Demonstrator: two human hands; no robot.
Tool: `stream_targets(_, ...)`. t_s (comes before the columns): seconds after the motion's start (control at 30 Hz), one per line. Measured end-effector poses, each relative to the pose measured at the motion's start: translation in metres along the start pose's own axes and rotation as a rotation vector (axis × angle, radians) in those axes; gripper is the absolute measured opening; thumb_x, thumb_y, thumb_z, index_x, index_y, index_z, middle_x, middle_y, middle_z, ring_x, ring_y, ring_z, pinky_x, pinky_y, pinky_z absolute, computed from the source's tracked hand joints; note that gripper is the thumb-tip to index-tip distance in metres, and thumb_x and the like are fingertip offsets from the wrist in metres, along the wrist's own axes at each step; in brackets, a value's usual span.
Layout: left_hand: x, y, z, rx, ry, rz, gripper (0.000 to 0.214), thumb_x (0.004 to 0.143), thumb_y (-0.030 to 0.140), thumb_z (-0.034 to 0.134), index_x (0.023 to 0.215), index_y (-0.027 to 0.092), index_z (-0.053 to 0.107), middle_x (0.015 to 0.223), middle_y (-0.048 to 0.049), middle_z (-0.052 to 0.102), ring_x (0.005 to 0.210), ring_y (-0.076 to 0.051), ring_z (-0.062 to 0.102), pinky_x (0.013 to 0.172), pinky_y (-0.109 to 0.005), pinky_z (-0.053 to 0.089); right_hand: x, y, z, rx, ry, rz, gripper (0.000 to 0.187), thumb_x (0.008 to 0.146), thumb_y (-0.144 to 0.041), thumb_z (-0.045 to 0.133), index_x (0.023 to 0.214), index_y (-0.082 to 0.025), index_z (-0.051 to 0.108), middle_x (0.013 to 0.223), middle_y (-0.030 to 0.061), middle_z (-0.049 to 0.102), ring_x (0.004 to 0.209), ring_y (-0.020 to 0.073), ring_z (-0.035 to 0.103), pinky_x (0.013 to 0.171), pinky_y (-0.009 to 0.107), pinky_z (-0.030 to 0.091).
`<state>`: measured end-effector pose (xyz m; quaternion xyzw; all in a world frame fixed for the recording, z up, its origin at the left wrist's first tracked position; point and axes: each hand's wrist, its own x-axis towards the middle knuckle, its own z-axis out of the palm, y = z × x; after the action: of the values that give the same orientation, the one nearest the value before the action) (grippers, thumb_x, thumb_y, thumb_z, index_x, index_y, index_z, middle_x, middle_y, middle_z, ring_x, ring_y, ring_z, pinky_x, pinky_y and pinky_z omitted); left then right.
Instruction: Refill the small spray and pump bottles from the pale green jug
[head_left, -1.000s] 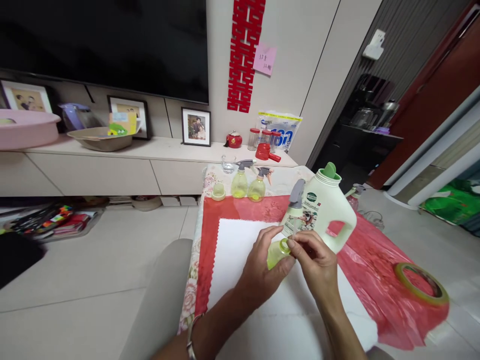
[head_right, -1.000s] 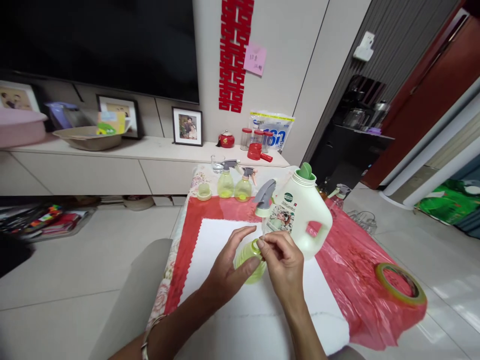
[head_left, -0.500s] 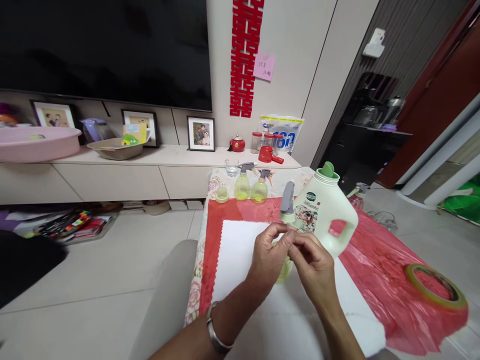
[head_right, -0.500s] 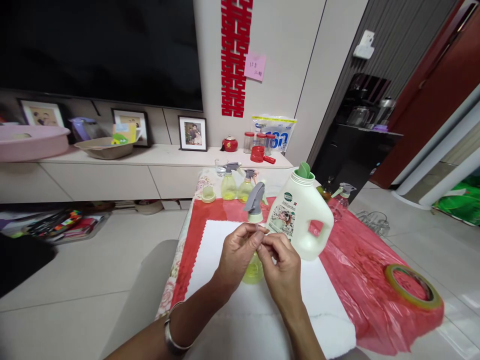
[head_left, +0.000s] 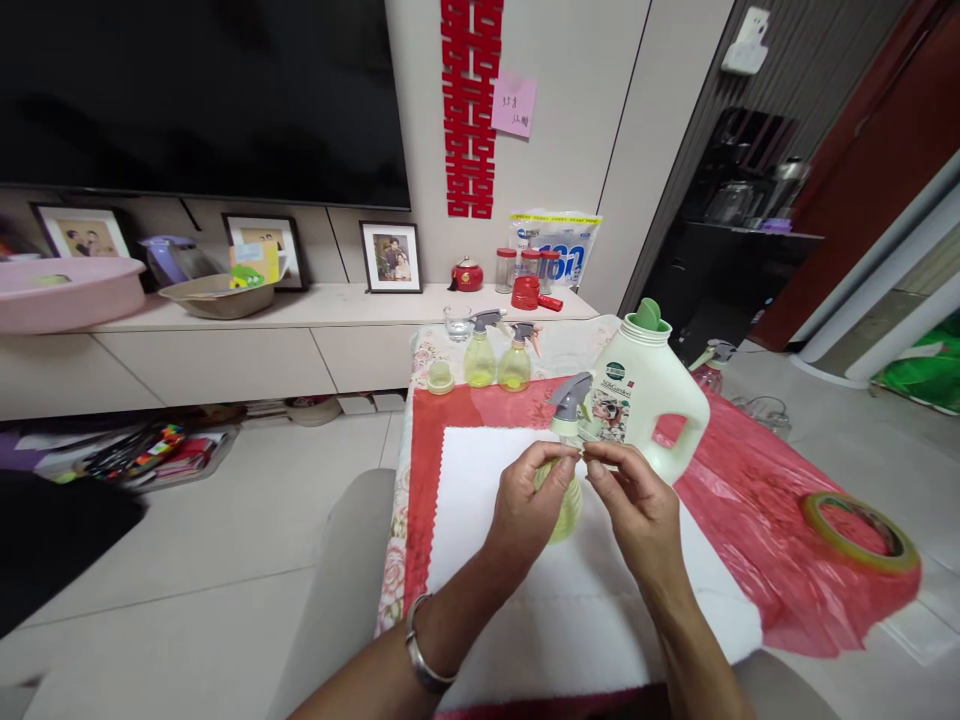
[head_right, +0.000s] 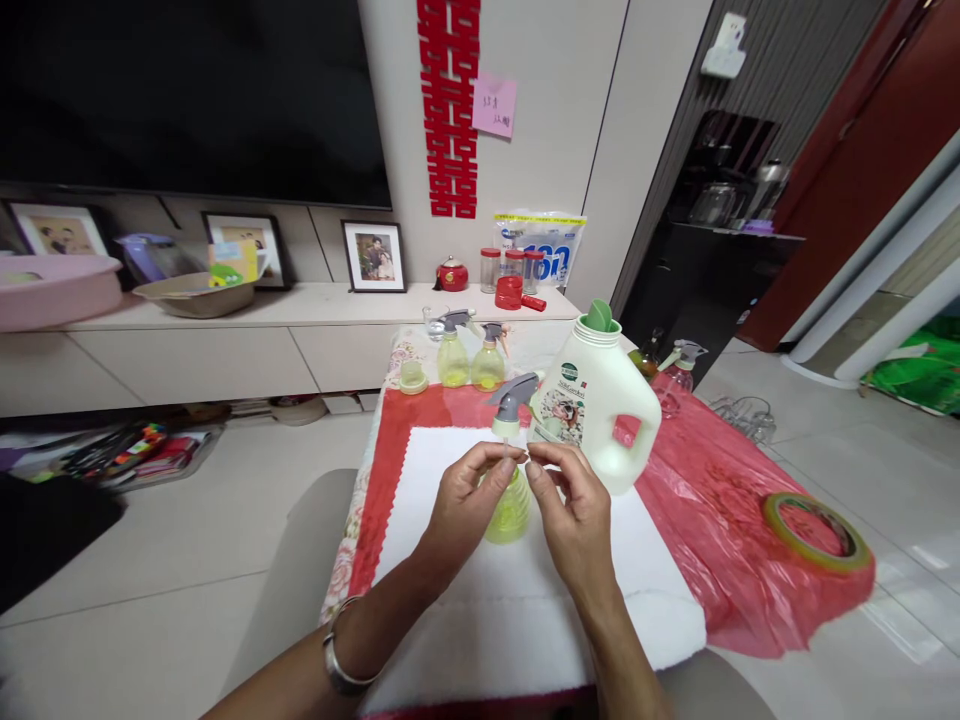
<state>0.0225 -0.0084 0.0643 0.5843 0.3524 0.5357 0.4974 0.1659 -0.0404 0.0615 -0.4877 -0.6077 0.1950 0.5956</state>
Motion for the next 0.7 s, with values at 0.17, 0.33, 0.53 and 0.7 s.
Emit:
stream_targets(0.17, -0.004, 0.001, -0.002, -0.032, -0.066, 0.017, 0.021, 0.096, 0.033, 0.055, 0.102, 0.019, 0.07, 0.109, -0.0079, 0.074, 0.108, -0.023, 0.066, 0.099, -0.035, 0.047, -0.001, -0.001, 0.004, 0.063, -0.03, 0.046, 0.035, 0.098, -0.045, 0.066, 0.13, -0.029, 0.066, 0.129, 0.0018, 0.058, 0.119, 0.0145, 0.057, 0.096, 0.021, 0.05)
stream_targets(0.33, -0.004, -0.004, -0.003, -0.019, -0.121, 0.036, 0.027, 0.098, 0.038, 0.053, 0.103, 0.018, 0.07, 0.107, -0.0091, 0.072, 0.107, -0.026, 0.064, 0.099, -0.039, 0.046, -0.004, 0.005, 0.012, 0.196, -0.082, 0.119, 0.045, 0.101, -0.049, 0.062, 0.141, -0.028, 0.059, 0.139, 0.0041, 0.053, 0.128, 0.0186, 0.053, 0.106, 0.028, 0.048)
stream_targets(0.53, -0.004, -0.01, -0.004, -0.03, -0.151, 0.07, 0.027, 0.098, 0.038, 0.051, 0.103, 0.018, 0.068, 0.106, -0.0091, 0.07, 0.104, -0.026, 0.062, 0.096, -0.039, 0.047, -0.005, 0.01, 0.021, 0.303, -0.112, 0.136, 0.045, 0.097, -0.047, 0.067, 0.135, -0.024, 0.062, 0.132, 0.0068, 0.057, 0.119, 0.0204, 0.059, 0.104, 0.032, 0.05)
stream_targets(0.7, -0.004, -0.009, -0.005, -0.049, -0.137, 0.053, 0.025, 0.093, 0.032, 0.057, 0.113, 0.017, 0.062, 0.111, -0.0092, 0.07, 0.106, -0.025, 0.063, 0.096, -0.037, 0.048, -0.002, 0.01, 0.021, 0.308, -0.113, 0.106, 0.037, 0.095, -0.043, 0.07, 0.125, -0.021, 0.067, 0.128, 0.0075, 0.058, 0.119, 0.0216, 0.057, 0.104, 0.033, 0.049)
